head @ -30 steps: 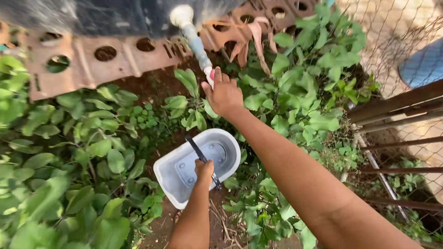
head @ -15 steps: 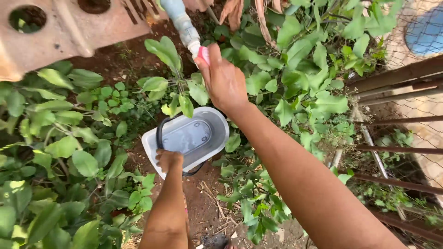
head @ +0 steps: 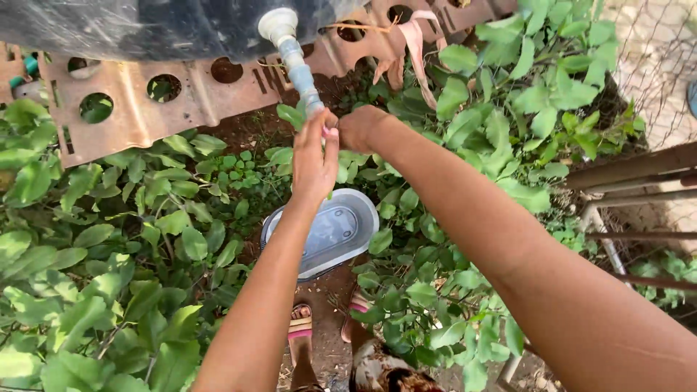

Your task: Hand-washing a blue microfiber floor mat outdoors using detergent, a bucket, and water from a faucet, then hanging it to dry.

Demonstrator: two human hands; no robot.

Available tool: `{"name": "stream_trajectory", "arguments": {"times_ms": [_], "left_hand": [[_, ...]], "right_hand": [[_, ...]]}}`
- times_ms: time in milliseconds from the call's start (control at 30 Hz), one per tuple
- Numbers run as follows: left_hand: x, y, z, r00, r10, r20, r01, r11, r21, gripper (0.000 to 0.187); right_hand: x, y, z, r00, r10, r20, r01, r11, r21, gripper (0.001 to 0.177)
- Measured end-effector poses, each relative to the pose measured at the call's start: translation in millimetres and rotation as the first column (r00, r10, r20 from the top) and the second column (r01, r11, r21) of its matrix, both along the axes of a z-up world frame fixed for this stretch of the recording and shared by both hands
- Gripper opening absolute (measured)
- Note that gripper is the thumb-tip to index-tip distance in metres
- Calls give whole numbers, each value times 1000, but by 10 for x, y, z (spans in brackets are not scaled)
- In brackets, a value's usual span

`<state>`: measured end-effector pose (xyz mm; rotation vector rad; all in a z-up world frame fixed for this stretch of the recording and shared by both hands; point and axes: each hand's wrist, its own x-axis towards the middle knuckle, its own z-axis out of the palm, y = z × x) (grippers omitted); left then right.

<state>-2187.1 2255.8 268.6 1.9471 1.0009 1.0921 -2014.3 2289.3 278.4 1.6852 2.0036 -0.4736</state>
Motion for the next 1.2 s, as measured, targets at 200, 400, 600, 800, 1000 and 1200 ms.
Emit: {"name": "stream_trajectory", "arguments": {"times_ms": [200,400,600,800,1000,1200], "left_hand": [[63,97,-318,1000,-18,18,20,994,-104,48],[2,112,-143,988,-57,-142,41,993,-113,58],[117,128,-1,888,-41,-458,-37,987,-159,58],[91,229,-422,866,1,-501,75,989,131,47],[121,227,-629,829,-23,-559,151,971,184,51],[157,268,-566,793,-19,-609,191,957,219,52]], "right_hand": [[-116,163,340,956,242,163,-238,970,-42,38],[-9,157,-133,965,193,179,-204,978,47,42],[-232,-140,11,990,-115,78,100,980,172,51],[-474,-490,-373,911,-396,-112,399,783,476,51],[-646,-608,-204,821,-520,-235,564,676,474,54],[-719,-623,-62,786,-587,-194,610,684,401,68]]}}
